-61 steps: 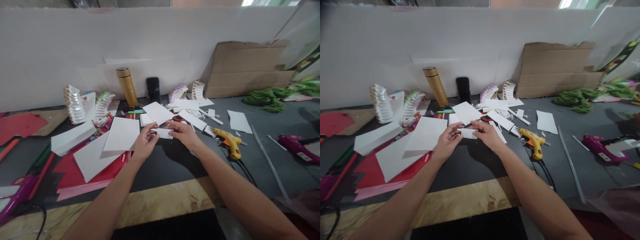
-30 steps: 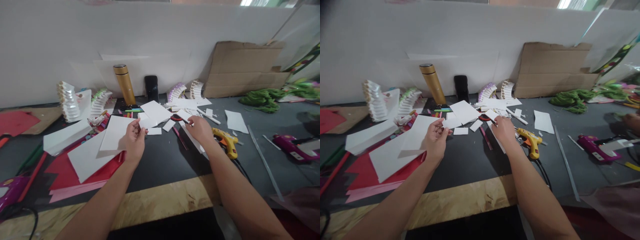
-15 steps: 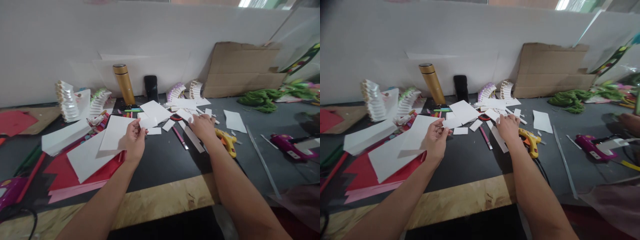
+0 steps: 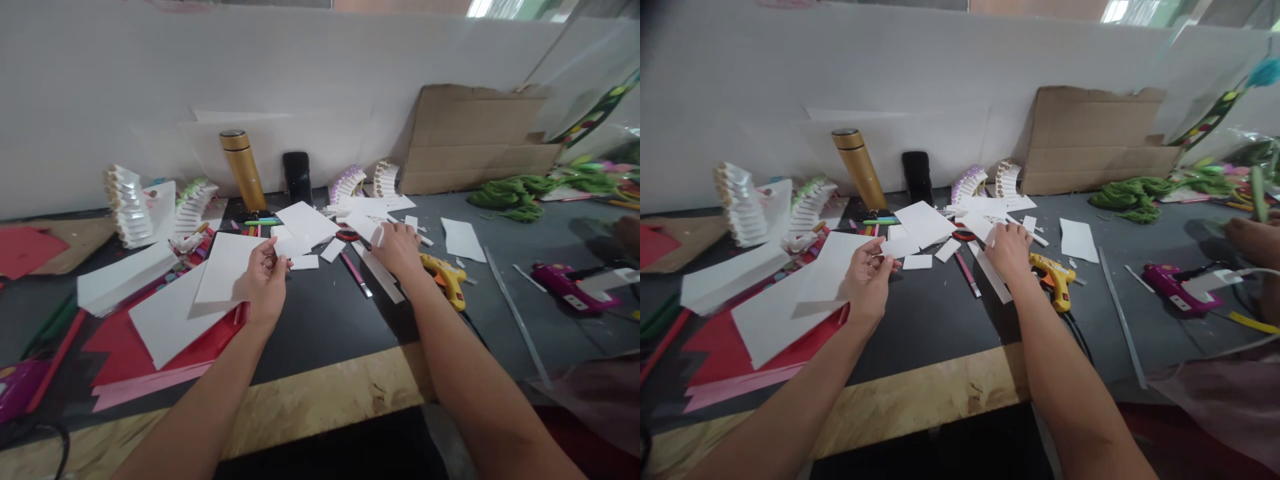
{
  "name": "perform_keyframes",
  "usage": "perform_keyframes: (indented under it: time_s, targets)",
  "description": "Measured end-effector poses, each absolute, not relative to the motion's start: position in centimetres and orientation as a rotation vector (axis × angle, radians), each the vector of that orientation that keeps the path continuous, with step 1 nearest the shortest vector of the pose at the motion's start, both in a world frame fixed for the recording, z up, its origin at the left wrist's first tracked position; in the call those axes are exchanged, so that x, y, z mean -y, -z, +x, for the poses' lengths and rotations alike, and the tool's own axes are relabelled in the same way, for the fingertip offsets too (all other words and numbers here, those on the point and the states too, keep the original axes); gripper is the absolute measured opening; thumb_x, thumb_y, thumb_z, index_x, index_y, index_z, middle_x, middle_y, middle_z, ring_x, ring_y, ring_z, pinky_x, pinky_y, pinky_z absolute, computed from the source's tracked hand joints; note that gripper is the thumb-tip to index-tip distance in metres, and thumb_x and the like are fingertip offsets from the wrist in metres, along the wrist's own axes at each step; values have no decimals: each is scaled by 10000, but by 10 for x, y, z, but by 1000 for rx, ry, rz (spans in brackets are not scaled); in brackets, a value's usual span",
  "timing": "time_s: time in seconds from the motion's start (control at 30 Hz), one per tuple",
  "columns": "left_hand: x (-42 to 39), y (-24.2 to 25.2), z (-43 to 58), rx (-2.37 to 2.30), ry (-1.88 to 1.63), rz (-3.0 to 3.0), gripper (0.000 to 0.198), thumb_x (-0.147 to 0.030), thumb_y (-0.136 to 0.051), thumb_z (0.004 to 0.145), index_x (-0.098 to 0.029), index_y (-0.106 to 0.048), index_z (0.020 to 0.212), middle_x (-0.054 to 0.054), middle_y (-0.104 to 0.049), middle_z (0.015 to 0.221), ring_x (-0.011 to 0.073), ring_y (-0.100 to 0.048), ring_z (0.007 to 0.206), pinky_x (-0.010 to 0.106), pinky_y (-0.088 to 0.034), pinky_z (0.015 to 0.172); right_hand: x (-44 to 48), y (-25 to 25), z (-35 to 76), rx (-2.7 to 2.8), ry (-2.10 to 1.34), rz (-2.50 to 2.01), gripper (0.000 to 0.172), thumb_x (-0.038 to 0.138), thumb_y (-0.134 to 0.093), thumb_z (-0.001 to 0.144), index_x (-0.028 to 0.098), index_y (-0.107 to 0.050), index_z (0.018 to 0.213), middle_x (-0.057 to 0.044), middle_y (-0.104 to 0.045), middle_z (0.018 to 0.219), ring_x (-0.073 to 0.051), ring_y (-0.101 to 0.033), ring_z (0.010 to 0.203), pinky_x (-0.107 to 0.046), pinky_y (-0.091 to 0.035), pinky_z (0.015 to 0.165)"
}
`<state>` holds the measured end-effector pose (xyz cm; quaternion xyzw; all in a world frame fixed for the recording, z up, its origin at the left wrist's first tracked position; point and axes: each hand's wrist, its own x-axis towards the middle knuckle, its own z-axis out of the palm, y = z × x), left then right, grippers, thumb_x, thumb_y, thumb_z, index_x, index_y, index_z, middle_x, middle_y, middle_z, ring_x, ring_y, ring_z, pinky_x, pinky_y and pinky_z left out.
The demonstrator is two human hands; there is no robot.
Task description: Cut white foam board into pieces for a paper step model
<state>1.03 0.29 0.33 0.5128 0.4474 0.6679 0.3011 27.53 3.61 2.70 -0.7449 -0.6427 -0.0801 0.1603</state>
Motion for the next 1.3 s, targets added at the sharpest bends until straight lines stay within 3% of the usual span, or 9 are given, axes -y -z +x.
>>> perform_keyframes:
  time_s: [0.1,0.27,0.4,0.5,0.7,0.93,1.07,1.2,1.3]
  targets:
    - [-2,-8,8,-1177,-1857,1355,335,-240,-648,858,-196,-578,1183,31,-617,1015,75,-632,682,210,-533,667,-23,-40,268,1805,149,-1966,554,288,-611,808,118,-537,1330,-229,-534,1268,-372,-504,1170,-487,-376,967]
    - [4,-19,4,-1194,-2063,1399,316,-290,-607,903,-209,-529,1199,51,-567,1154,71,-617,690,234,-540,712,7,-50,227,2426,-458,-1374,522,278,-730,743,177,-615,1242,-136,-578,1182,-260,-584,1047,-360,-443,926]
    - [7,-11,9,-1211,-1791,1500,327,-301,-559,914,-219,-498,1225,54,-567,1168,71,-625,635,243,-531,639,20,-56,204,2610,-480,-1220,493,365,-748,782,165,-634,1217,-137,-629,1175,-277,-576,1097,-379,-424,936]
    - [7,-2,14,-1256,-1449,1499,367,-274,-527,892,-217,-498,1254,43,-607,1083,88,-618,608,255,-528,600,29,-75,220,2472,-255,-1539,200,323,-598,906,173,-691,1001,-114,-692,1028,-250,-622,982,-325,-432,808]
    - [11,-10,13,-1465,-1232,1808,358,-167,-463,824,-184,-619,1146,74,-668,1129,214,-628,1007,379,-492,926,49,-91,288,1842,184,-2430,271,371,-508,938,187,-686,849,-106,-714,845,-249,-645,772,-301,-326,588]
    - [14,-16,11,-1616,-993,2147,247,-164,-445,826,-184,-673,918,60,-704,918,246,-630,907,400,-472,866,53,-41,271,1992,-58,-2383,223,354,-568,891,149,-642,936,-125,-717,947,-243,-667,875,-297,-378,646]
    - [19,-18,17,-1759,-940,2401,233,-178,-513,833,-168,-672,1004,102,-671,1086,303,-572,1070,449,-441,924,55,-37,263,1913,-80,-2405,222,346,-581,869,137,-633,922,-124,-717,864,-249,-676,837,-302,-390,643]
    - [32,-35,41,-1499,-844,2622,217,-233,-497,913,-160,-647,1052,100,-666,1098,264,-583,1074,418,-436,943,62,-44,276,1939,-103,-2388,387,518,-520,917,168,-645,808,-125,-713,784,-272,-683,815,-321,-416,651]
    - [41,-52,72,-1352,-590,2766,305,-419,-510,944,-160,-658,1008,100,-680,1007,285,-592,1028,427,-441,894,69,-51,295,1778,18,-2507,488,609,-431,939,186,-649,834,-137,-723,834,-287,-693,823,-334,-432,648]
